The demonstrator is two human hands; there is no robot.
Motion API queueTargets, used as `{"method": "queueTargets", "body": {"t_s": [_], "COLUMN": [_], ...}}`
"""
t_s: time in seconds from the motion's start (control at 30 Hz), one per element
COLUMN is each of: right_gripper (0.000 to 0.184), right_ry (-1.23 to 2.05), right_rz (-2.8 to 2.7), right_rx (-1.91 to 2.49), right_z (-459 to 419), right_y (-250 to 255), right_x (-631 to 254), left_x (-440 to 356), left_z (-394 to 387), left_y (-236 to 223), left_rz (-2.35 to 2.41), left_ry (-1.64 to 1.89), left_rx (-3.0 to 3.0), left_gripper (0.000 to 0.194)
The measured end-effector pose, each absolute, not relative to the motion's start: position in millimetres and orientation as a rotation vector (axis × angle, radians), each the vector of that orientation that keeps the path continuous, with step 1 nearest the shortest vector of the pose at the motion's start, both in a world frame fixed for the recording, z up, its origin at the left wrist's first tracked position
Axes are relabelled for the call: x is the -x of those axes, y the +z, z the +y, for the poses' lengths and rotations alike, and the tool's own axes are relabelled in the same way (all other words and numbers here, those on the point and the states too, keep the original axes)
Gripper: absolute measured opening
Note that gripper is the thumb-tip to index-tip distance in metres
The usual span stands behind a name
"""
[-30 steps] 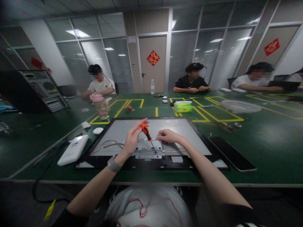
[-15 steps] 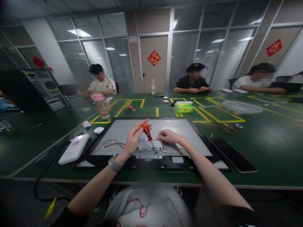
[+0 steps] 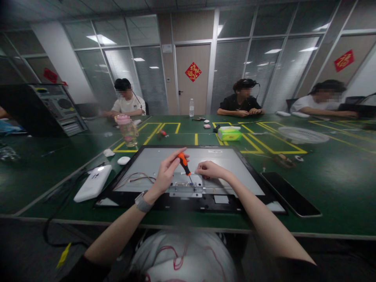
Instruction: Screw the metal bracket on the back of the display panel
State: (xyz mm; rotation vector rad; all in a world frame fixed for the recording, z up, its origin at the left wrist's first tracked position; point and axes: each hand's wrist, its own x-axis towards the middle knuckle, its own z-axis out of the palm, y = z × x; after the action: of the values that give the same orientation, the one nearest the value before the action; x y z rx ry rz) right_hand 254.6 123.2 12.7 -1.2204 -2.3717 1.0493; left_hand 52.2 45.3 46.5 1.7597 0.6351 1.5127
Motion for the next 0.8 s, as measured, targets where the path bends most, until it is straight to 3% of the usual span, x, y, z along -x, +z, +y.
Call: {"method": "queueTargets", "body": {"t_s": [0.17,0.4,0.8], "right_gripper": [0.042,0.041,0.042], "right_ry": [1.059,1.046,1.059], "right_rz": [-2.374,-2.377,-2.365], "right_rx": [1.191,1.199,1.199], "right_z": [123.9,123.8,123.5], "right_y": [11.9,12.1,12.6], "right_x": [-254.8,-254.9,-255.0], "left_x": [-52.3,-51.9,-51.9], "left_z": [45.3,45.5,46.3], "left_y": [47.4,47.4,47.8], "left_rz": [0.738,0.632,0.689], "left_ry": [1.574,1.526,1.565], "left_rx": [-1.863,-1.771,-1.818], "left_gripper": [0.023,0.036,0.033]}}
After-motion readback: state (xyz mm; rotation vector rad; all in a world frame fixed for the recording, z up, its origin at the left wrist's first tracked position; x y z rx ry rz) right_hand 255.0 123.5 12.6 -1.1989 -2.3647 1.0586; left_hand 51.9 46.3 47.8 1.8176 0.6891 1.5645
